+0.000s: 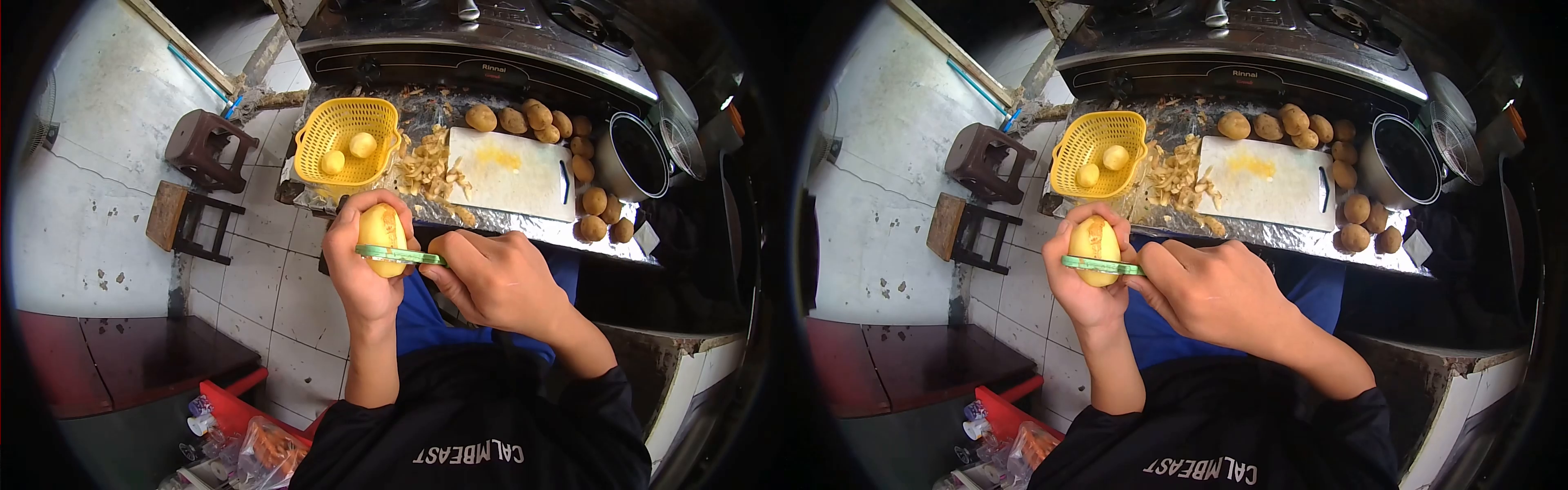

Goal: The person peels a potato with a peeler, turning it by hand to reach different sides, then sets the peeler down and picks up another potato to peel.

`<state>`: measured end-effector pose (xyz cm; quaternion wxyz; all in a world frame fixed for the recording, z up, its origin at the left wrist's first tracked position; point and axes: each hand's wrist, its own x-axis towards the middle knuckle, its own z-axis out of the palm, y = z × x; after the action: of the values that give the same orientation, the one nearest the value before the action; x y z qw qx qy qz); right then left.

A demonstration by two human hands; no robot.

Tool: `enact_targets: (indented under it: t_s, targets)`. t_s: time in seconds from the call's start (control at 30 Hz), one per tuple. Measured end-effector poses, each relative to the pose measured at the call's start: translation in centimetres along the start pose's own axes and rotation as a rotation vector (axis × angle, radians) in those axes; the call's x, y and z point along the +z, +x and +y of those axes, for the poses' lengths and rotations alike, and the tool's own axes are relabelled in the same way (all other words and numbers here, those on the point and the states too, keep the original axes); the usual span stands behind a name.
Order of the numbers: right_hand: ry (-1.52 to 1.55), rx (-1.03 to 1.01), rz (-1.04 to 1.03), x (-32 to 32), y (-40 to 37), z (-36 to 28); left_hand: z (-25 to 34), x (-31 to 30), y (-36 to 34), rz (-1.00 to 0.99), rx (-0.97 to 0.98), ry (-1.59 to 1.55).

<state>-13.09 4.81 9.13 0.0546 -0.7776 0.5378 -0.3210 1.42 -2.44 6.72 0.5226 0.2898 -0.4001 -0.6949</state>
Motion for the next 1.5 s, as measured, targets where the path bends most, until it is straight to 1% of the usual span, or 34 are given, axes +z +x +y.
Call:
enact_targets:
  t_s: [0.03,0.1,0.13,0.23,0.37,0.43,0.47,0.53,0.57,0.63,0.67,0.73,0.77,0.83,0.97,1.03,1.1,1.23,1.27,1.33,1.4,1.43,1.47,1.5]
  targets:
    - [0.022,0.007,-0.006,0.0,0.0,0.0,-0.1,0.0,0.0,0.001,-0.002,0.0]
    - [0.042,0.015,-0.012,-0.1,0.0,0.1,-0.3,0.0,0.0,-0.027,0.07,0.061]
    - [0.056,0.013,0.016,-0.1,0.1,0.2,-0.3,0.1,-0.1,-0.029,0.068,0.062]
    - [0.1,0.02,0.048,-0.2,0.3,0.8,-0.8,0.0,-0.9,-0.078,0.167,0.227]
    - [0.173,0.049,0.018,-0.8,0.6,0.8,-0.7,-0.3,-0.7,-0.083,0.197,0.292]
    - [0.2,0.059,-0.007,-0.8,0.6,0.8,-0.6,-0.4,-0.7,-0.133,0.353,0.422]
    - [0.235,0.065,-0.006,-0.8,0.6,0.9,-0.5,-0.3,-0.8,-0.134,0.35,0.427]
    - [0.269,0.076,0.001,-0.7,0.8,1.0,-0.1,0.3,-1.0,-0.079,0.276,0.311]
    - [0.294,0.085,-0.012,-0.7,0.8,1.0,-0.1,0.0,-1.2,-0.084,0.27,0.313]
    - [0.314,0.099,-0.017,-0.7,1.0,1.1,0.2,-0.5,-1.1,-0.179,0.34,0.459]
    - [0.321,0.102,-0.015,-0.8,0.9,1.0,0.1,-0.5,-1.1,-0.188,0.334,0.46]
    - [0.332,0.109,-0.012,-0.6,1.0,1.0,0.0,-0.5,-1.1,-0.16,0.413,0.485]
    - [0.321,0.114,-0.017,-0.5,0.9,1.0,-0.1,-0.7,-1.0,-0.166,0.407,0.488]
    - [0.311,0.123,-0.018,-0.3,1.0,1.0,-0.3,-1.2,-0.6,-0.184,0.545,0.569]
    - [0.263,0.118,-0.003,0.4,1.0,1.1,0.1,-1.4,-0.6,-0.188,0.529,0.665]
    - [0.249,0.134,-0.003,0.9,0.9,1.0,-0.3,-1.1,-0.4,-0.103,0.557,0.608]
    - [0.213,0.142,0.055,1.5,0.8,1.0,-0.4,-1.6,-0.3,-0.134,0.55,0.601]
    - [0.104,0.137,0.091,2.6,1.1,1.4,-1.1,-1.8,0.7,-0.212,0.543,0.557]
    - [0.094,0.155,0.127,3.0,1.2,1.9,-1.2,-2.5,0.3,-0.276,0.45,0.65]
    - [0.083,0.164,0.166,3.7,1.5,2.2,-1.8,-2.4,0.9,-0.263,0.392,0.62]
    - [0.135,0.193,0.191,4.1,1.6,2.4,-2.5,-2.8,2.0,-0.303,0.384,0.571]
    - [0.189,0.198,0.237,4.6,1.6,2.8,-2.9,-2.8,2.3,-0.301,0.353,0.496]
    - [0.185,0.199,0.232,4.9,1.6,3.2,-3.2,-2.9,2.5,-0.296,0.319,0.424]
    - [0.287,0.233,0.244,5.1,1.8,3.7,-3.2,-3.3,2.8,-0.284,0.17,0.354]
